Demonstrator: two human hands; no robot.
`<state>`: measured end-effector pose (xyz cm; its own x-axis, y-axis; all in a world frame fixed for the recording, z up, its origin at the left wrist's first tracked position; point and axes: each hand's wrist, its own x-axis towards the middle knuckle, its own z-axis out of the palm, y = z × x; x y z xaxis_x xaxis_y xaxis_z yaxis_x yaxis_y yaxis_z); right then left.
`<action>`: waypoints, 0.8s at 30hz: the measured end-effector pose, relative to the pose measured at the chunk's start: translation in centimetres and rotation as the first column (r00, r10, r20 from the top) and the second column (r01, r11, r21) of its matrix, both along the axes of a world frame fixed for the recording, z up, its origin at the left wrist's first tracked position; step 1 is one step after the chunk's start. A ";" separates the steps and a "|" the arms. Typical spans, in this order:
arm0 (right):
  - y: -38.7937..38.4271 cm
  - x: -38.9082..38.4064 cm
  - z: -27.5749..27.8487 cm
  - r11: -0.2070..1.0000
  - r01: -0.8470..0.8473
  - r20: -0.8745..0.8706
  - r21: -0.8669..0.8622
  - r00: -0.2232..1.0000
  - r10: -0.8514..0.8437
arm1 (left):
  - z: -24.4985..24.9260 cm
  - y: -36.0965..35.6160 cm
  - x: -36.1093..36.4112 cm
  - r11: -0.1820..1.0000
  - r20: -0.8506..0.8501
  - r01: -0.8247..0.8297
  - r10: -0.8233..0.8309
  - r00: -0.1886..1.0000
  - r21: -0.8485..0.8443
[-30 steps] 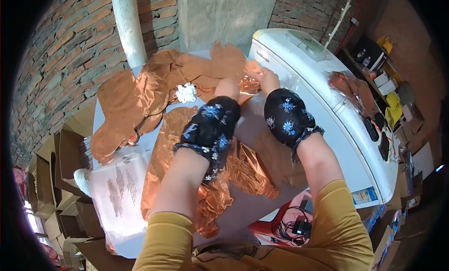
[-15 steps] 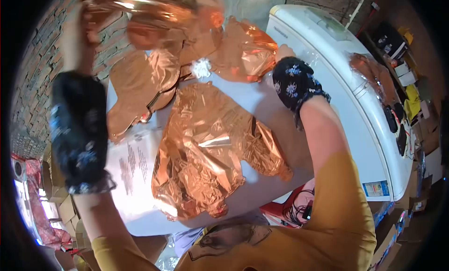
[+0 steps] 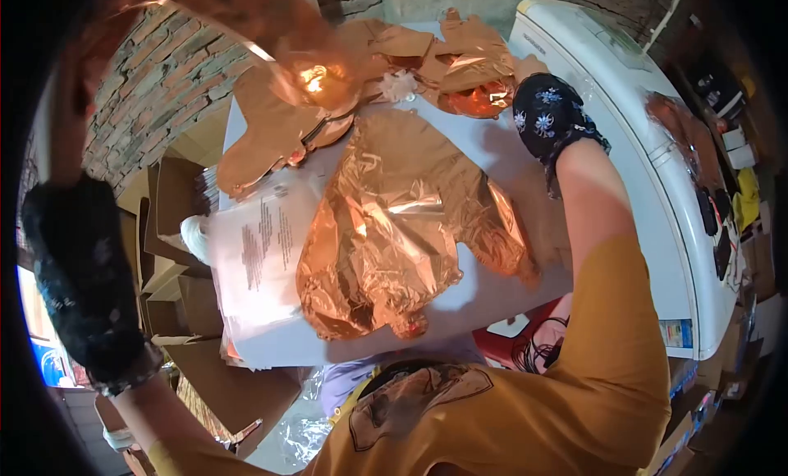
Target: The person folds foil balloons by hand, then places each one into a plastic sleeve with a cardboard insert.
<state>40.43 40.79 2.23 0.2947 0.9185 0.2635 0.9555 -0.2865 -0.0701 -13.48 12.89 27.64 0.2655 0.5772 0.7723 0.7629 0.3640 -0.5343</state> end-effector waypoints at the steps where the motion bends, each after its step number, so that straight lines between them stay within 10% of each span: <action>1: -1.5 -1.1 1.1 0.998 -0.040 0.172 0.055 0.985 0.030 | 0.3 2.4 0.2 0.956 0.297 0.276 -0.294 0.909 0.102; 3: -4.8 -4.1 4.3 0.956 -0.196 0.329 0.217 0.937 0.118 | 3.8 8.7 4.7 0.561 0.690 0.704 -0.711 0.139 0.436; 4: -5.9 -5.2 5.3 0.898 -0.298 0.324 0.325 0.927 0.191 | 4.2 10.8 4.7 0.560 0.690 0.742 -0.700 0.184 0.370; 6: -8.3 -7.7 6.5 0.841 -0.380 -0.228 0.384 0.844 0.485 | 4.7 12.4 4.3 0.549 0.672 0.803 -0.688 0.275 0.234; 8: -15.2 -12.9 9.4 0.919 -0.348 -0.946 0.186 0.190 0.263 | 5.1 10.9 6.4 0.585 0.696 0.779 -0.657 0.291 0.227; 11: -20.5 -17.1 7.7 0.661 -0.700 -0.773 0.269 -0.567 -0.286 | 5.0 6.5 9.3 0.551 0.689 0.799 -0.676 0.260 0.239; 14: -21.7 -20.0 6.4 0.703 -0.521 -0.500 0.483 -0.824 -0.267 | 2.1 -1.0 9.3 0.426 0.704 0.887 -0.685 0.187 0.179; 15: -22.9 -21.3 7.9 0.834 -0.429 -0.557 0.347 -0.810 -0.185 | -0.4 -2.3 8.5 0.470 0.672 0.868 -0.696 0.254 0.159; 18: -18.9 -18.7 1.0 0.301 -0.470 -0.238 0.830 -0.786 -0.571 | -7.5 -8.3 6.4 0.439 0.386 0.861 -0.771 0.507 -0.256; 19: -21.6 -20.1 2.9 0.790 -0.473 -0.621 0.390 -0.769 -0.154 | -10.2 -9.6 6.3 0.420 0.398 0.841 -0.746 0.534 -0.342; 22: -18.4 -17.5 -5.9 0.515 -0.563 -0.244 0.646 -0.792 -0.559 | -17.6 -12.6 7.4 0.354 0.590 0.834 -0.591 0.550 -0.423; 23: -21.2 -18.8 -2.8 0.848 -0.516 -0.665 0.123 -0.677 -0.316 | -19.2 -13.2 7.5 0.385 0.557 0.770 -0.535 0.636 -0.510; 24: -22.3 -19.3 -2.3 0.848 -0.524 -0.739 0.076 -0.601 -0.306 | -20.6 -13.5 7.6 0.405 0.514 0.696 -0.475 0.714 -0.593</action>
<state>21.09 18.52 -0.12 -0.4998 0.8029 -0.3248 -0.4660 -0.5654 -0.6805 -5.88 -0.66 6.99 0.6480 0.7110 0.2732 0.7591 -0.6323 -0.1549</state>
